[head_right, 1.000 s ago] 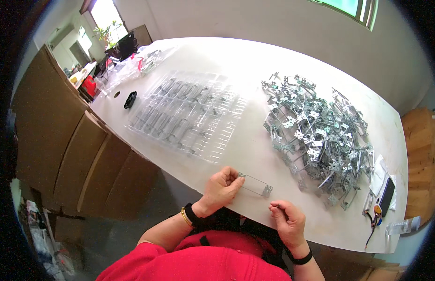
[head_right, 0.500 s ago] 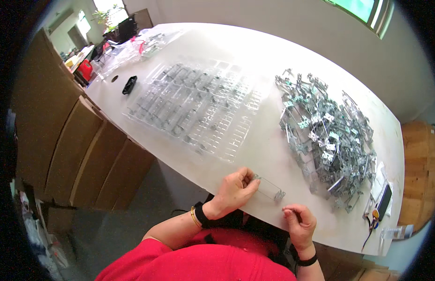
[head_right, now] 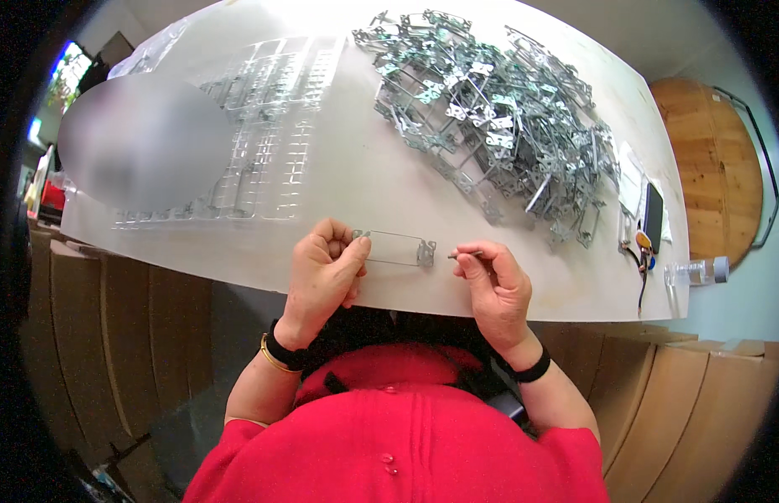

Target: Assembling small metal components and placing them into a plastic tray for packaging or sorting.

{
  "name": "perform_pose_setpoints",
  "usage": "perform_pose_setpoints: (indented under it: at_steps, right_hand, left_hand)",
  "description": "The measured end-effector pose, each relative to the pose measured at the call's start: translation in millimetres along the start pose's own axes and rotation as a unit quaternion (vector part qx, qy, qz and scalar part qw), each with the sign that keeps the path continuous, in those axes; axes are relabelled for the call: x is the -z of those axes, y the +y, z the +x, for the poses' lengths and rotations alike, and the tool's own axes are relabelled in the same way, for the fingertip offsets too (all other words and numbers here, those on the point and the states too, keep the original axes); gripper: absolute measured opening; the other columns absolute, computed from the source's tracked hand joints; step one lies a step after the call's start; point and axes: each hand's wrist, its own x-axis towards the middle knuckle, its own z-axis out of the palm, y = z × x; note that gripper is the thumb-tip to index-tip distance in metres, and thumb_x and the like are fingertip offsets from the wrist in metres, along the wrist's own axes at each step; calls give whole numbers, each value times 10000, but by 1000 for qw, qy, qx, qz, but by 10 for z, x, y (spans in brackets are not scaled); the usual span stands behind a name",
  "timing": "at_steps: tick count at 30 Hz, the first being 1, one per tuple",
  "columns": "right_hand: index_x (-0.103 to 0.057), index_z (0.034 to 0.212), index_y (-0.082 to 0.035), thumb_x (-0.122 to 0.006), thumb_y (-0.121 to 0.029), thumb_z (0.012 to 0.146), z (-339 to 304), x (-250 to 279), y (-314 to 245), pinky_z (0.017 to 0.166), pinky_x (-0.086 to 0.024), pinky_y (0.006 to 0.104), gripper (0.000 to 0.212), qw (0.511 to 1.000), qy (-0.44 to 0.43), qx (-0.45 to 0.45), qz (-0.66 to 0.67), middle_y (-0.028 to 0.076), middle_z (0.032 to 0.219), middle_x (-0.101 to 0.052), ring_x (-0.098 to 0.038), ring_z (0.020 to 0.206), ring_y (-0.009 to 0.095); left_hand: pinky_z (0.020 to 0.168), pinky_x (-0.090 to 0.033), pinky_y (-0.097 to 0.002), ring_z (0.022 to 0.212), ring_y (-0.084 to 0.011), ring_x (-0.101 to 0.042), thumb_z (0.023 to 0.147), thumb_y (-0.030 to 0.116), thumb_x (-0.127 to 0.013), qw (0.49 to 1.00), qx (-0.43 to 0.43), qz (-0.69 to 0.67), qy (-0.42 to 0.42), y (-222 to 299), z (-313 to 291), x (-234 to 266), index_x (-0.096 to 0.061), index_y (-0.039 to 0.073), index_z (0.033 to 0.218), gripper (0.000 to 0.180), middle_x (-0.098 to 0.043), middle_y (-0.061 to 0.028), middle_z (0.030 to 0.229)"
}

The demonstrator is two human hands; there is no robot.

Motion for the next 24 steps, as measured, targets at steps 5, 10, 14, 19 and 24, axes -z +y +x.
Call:
perform_pose_setpoints:
  at_steps: [5,10,14,19,24]
  right_hand:
    - [-670,1156,-19,-706,-90,1057,15,-76,90,779,-546,238,127,998,22,53,-16,27,997,-715,-669,842,83]
    - [-670,1141,-21,-710,-97,1056,22,-54,141,758,-545,240,120,996,28,70,-39,22,975,-696,-668,822,82]
    - [-680,1143,-23,-708,-80,1052,53,-87,120,754,-548,242,111,997,13,63,-47,31,976,-697,-675,810,91]
    - [-689,1160,-21,-692,-42,1047,58,-87,83,756,-557,248,115,996,6,50,-69,44,980,-701,-694,823,102]
    - [-701,1146,-22,-699,-26,1035,69,-79,71,750,-557,252,111,996,3,54,-67,45,984,-699,-694,824,104]
  left_hand:
    - [365,-397,-245,447,-68,-540,1026,135,-688,1000,19,10,-21,14,-61,-45,-592,-18,992,183,-640,-45,686]
    - [371,-415,-242,449,-77,-554,1020,149,-685,999,35,33,-19,64,-41,-45,-592,-22,993,196,-651,-49,698]
    - [377,-430,-242,451,-81,-562,1023,159,-681,999,37,33,-19,59,-41,-34,-590,-21,992,204,-658,-53,704]
    - [385,-449,-248,458,-92,-580,1022,168,-692,998,39,38,-13,48,-41,-33,-586,-21,991,219,-661,-58,707]
    - [390,-459,-247,464,-93,-588,1021,174,-701,998,45,37,-17,59,-43,-29,-585,-12,993,220,-661,-58,708]
